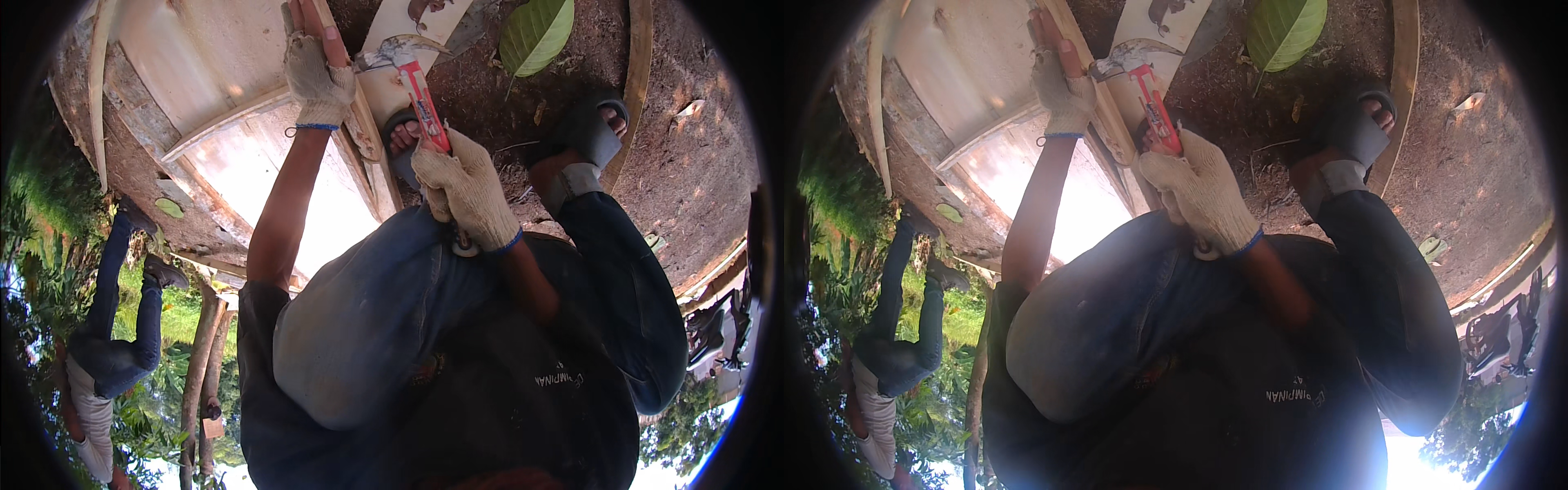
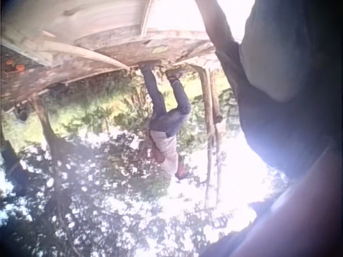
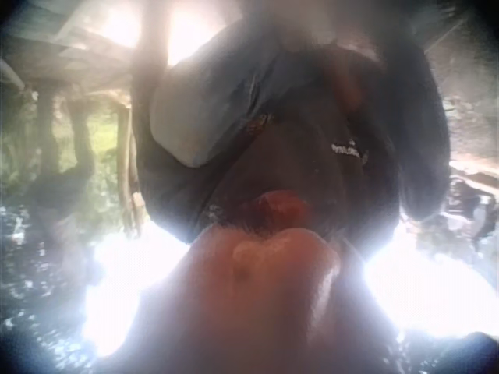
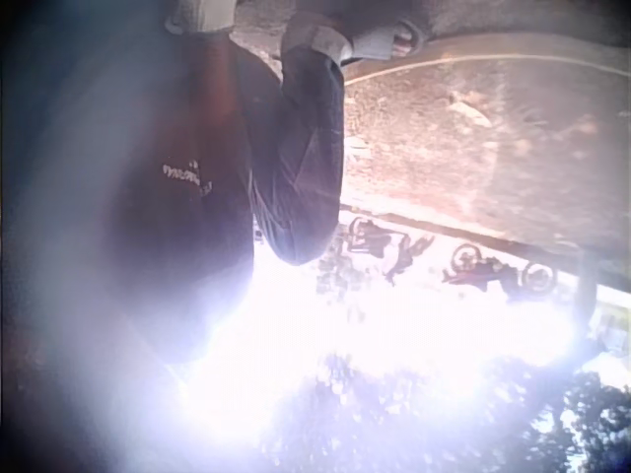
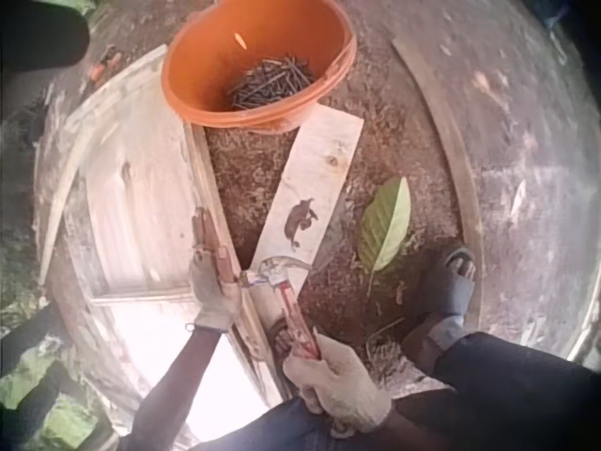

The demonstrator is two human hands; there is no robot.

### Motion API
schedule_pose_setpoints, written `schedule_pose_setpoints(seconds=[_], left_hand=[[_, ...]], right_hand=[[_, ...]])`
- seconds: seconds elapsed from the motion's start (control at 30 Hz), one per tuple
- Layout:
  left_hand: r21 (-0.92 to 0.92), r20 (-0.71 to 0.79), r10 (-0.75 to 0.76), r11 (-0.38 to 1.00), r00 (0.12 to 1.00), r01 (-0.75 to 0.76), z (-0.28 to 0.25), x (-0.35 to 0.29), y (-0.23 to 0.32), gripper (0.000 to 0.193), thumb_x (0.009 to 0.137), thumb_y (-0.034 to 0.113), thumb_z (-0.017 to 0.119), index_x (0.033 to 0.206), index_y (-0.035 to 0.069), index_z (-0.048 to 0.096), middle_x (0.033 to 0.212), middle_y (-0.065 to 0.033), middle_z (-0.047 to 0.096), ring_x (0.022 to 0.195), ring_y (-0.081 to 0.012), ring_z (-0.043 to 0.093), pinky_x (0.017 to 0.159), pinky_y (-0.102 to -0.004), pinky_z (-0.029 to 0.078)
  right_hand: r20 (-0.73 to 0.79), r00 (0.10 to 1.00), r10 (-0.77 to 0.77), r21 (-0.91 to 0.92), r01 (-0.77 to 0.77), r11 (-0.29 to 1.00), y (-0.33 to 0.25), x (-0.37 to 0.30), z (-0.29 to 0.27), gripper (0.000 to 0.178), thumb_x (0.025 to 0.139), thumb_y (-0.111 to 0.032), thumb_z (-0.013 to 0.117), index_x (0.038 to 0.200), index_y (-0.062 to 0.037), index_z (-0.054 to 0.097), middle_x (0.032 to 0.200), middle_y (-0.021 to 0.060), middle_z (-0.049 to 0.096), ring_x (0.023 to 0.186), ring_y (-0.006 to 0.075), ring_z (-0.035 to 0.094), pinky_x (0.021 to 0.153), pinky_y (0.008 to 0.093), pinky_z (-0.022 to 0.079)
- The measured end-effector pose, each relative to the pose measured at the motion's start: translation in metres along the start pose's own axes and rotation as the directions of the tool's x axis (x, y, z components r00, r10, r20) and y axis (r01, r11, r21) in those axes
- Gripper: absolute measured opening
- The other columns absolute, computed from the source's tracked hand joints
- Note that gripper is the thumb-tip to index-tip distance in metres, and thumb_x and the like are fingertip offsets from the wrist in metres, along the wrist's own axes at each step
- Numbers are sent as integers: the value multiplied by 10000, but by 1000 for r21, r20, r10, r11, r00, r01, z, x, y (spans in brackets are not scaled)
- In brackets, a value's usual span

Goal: The person hammers nails into a wooden frame using a hammer, then uses a hand saw to cut a wooden plank. The person wears gloves and sandals while working outdoors on a dirt surface.

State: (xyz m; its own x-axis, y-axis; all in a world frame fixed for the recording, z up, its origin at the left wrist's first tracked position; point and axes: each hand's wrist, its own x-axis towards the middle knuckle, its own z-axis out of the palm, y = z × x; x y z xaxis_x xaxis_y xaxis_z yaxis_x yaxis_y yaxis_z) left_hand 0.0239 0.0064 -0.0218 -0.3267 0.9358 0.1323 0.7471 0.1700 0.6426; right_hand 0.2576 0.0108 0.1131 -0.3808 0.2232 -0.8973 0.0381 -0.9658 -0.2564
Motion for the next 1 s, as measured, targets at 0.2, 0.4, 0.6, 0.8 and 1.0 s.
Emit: schedule_pose_setpoints(seconds=[0.2,0.4,0.6,0.8,1.0], left_hand=[[-93,5,-105,990,994,105,-7,-7,-1,681,1095,418,311,1608,-29,278,1657,-286,275,1553,-429,238,1255,-477,221],[-183,-26,-56,982,998,50,-2,-6,1,688,1104,474,324,1610,9,313,1674,-244,276,1578,-379,210,1260,-448,217],[30,42,-131,991,990,130,-13,2,10,676,1093,409,279,1613,-22,270,1657,-286,275,1551,-441,237,1257,-478,213],[-76,14,-129,989,991,130,0,-7,5,684,1100,454,303,1608,-4,302,1671,-247,277,1565,-407,223,1255,-456,232],[1,12,-114,993,993,114,-9,0,7,678,1102,450,310,1604,-7,310,1669,-245,282,1564,-404,227,1256,-454,233]], right_hand=[[-586,768,-260,269,487,831,-27,8,-79,221,1026,-290,625,973,-120,494,727,-25,450,493,66,368,431,265,293],[-165,986,31,222,7,975,13,1,-11,222,1026,-258,632,940,-130,472,749,-18,467,514,66,393,438,274,306],[-448,861,-242,278,392,877,-19,5,-77,221,1041,-238,616,921,-122,471,749,-16,470,515,60,392,438,266,317],[-69,996,-55,128,63,990,46,14,-13,203,1018,-242,654,950,-135,495,746,-34,477,474,57,377,435,259,318],[-557,781,-282,141,423,895,-15,5,-85,153,999,-174,609,923,-122,487,708,-39,461,504,51,402,445,265,348]])
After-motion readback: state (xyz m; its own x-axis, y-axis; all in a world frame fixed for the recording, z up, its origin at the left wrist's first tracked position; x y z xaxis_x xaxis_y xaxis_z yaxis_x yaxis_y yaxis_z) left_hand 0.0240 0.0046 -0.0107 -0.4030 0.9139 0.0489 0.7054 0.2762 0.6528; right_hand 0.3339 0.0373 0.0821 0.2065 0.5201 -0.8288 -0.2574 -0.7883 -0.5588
